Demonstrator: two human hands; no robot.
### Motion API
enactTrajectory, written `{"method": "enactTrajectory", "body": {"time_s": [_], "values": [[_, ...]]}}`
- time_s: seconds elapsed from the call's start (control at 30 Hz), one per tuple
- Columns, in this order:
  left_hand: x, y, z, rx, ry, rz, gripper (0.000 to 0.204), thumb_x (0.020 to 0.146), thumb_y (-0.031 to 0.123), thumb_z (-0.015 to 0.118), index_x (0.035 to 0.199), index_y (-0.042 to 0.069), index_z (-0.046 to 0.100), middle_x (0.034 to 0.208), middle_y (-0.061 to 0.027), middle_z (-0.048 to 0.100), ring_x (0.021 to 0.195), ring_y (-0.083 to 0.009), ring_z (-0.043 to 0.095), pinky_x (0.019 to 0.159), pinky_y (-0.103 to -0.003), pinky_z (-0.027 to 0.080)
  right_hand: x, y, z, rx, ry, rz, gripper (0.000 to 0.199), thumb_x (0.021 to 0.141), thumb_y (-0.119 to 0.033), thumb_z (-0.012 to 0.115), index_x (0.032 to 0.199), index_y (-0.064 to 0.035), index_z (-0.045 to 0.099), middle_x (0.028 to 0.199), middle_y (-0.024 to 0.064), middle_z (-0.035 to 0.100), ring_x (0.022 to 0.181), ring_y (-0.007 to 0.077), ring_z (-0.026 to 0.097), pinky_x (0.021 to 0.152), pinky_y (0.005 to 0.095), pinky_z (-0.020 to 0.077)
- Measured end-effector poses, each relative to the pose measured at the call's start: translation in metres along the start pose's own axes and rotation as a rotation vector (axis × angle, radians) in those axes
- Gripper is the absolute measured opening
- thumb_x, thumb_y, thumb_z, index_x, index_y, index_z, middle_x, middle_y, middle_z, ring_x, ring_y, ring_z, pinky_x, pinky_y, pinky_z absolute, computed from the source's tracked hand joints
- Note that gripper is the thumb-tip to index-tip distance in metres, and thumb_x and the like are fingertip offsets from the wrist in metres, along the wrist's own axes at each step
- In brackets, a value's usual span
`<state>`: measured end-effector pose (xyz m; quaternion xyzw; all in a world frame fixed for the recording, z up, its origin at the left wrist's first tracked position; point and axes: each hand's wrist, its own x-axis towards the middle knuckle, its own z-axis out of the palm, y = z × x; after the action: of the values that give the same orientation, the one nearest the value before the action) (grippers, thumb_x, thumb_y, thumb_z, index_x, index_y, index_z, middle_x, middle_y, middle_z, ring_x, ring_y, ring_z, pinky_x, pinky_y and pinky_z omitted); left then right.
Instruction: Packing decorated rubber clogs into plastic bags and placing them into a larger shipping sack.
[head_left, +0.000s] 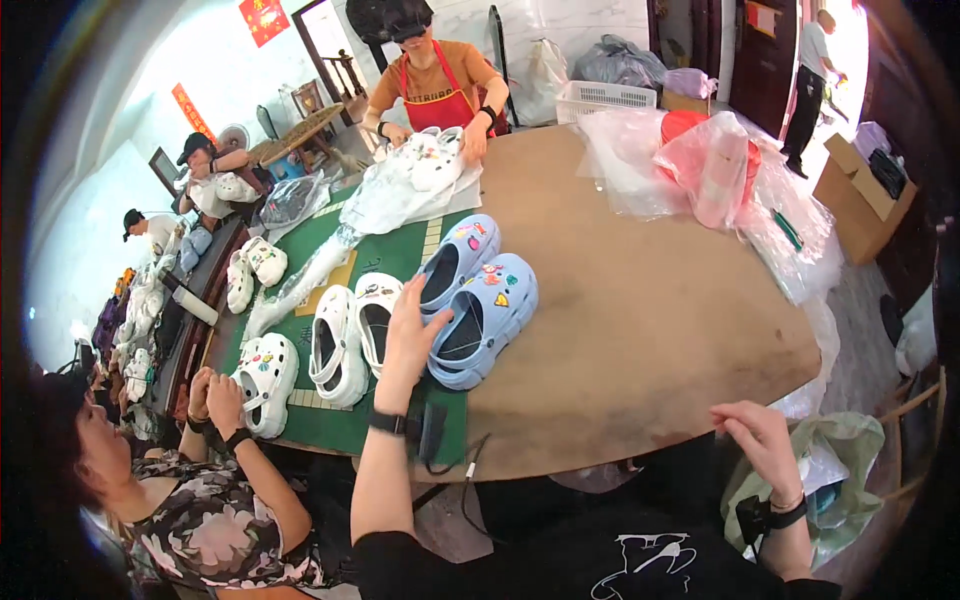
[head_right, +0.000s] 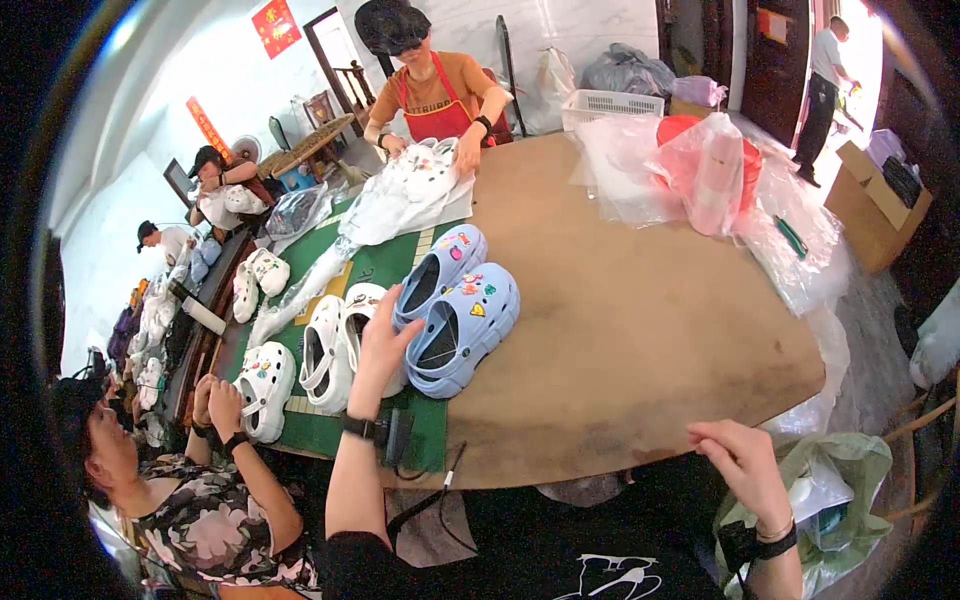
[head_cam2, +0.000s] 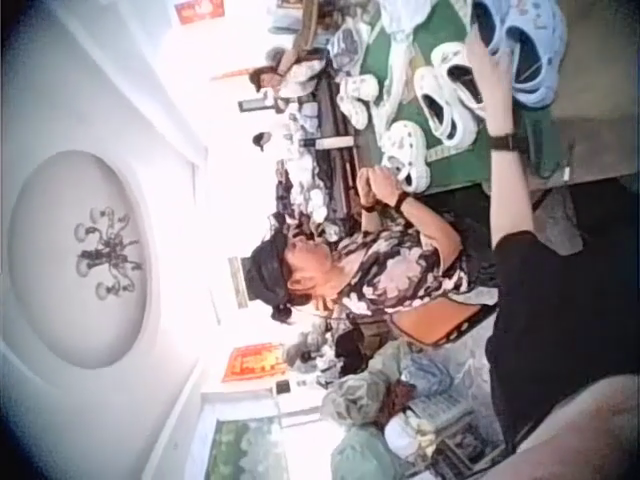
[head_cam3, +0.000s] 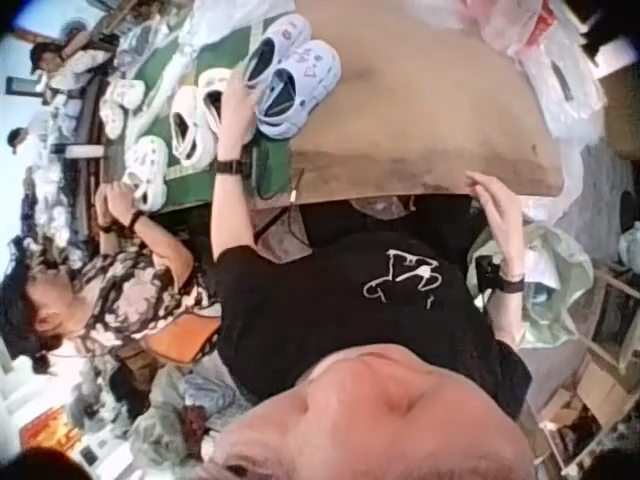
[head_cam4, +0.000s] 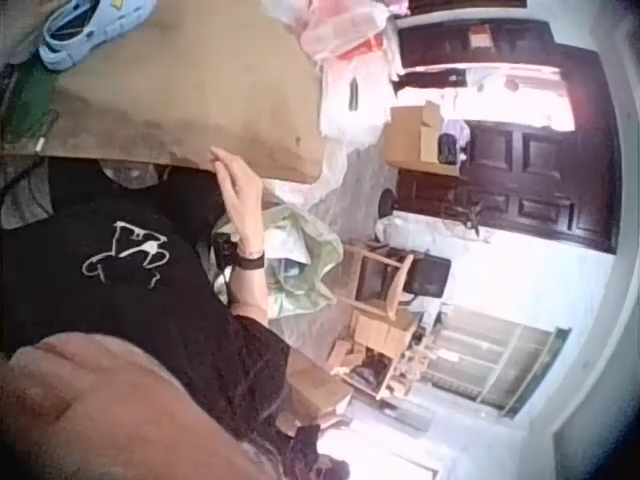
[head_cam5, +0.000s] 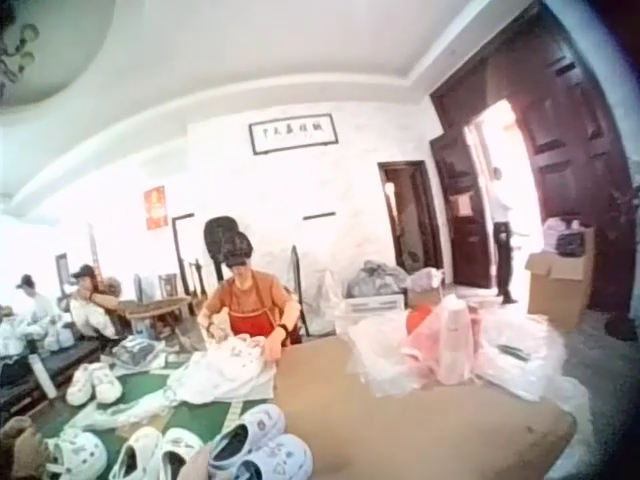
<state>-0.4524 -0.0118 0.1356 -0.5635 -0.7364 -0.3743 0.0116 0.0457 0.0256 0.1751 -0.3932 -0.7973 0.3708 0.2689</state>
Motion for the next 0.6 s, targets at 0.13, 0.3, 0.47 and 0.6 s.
{"method": "enactTrajectory", "body": {"time_s": [0.13,0.3,0.47,0.6], "values": [[0.03,-0.048,0.012,0.174,-0.287,-0.065,0.091,0.075,0.038,0.077,0.144,-0.002,0.033,0.137,-0.0251,0.05,0.129,-0.0396,0.046,0.107,-0.045,0.036,0.001,0.007,0.013,-0.007,-0.048,0.043,0.021,0.087,-0.004,0.061,0.108,-0.0018,0.067,0.089,0.0137,0.069,0.083,0.0263,0.067,0.076,0.0322,0.0516],[0.043,-0.026,0.026,0.367,-0.362,-0.011,0.079,0.074,0.047,0.076,0.134,0.006,0.048,0.107,-0.0209,0.067,0.101,-0.0371,0.063,0.093,-0.049,0.045,0.0,0.017,0.023,-0.054,-0.099,-0.037,0.025,0.088,0.0,0.056,0.111,0.0008,0.066,0.089,0.0107,0.069,0.08,0.0184,0.068,0.074,0.0284,0.0528],[0.039,-0.013,0.013,0.653,-0.44,-0.008,0.062,0.077,0.057,0.069,0.125,0.02,0.057,0.086,-0.0137,0.072,0.087,-0.0307,0.069,0.087,-0.049,0.042,0.0,0.023,0.033,-0.034,-0.158,0.0,0.023,0.089,-0.008,0.06,0.11,-0.002,0.066,0.093,0.0134,0.07,0.083,0.0255,0.068,0.075,0.0323,0.0528],[0.033,-0.012,0.017,0.692,-0.409,0.035,0.06,0.076,0.054,0.07,0.123,0.019,0.056,0.082,-0.013,0.071,0.084,-0.031,0.069,0.087,-0.047,0.041,0.001,0.036,0.043,-0.089,-0.248,-0.026,0.023,0.091,-0.017,0.061,0.111,-0.0057,0.066,0.098,0.015,0.069,0.089,0.0315,0.067,0.077,0.0362,0.0528]]}}
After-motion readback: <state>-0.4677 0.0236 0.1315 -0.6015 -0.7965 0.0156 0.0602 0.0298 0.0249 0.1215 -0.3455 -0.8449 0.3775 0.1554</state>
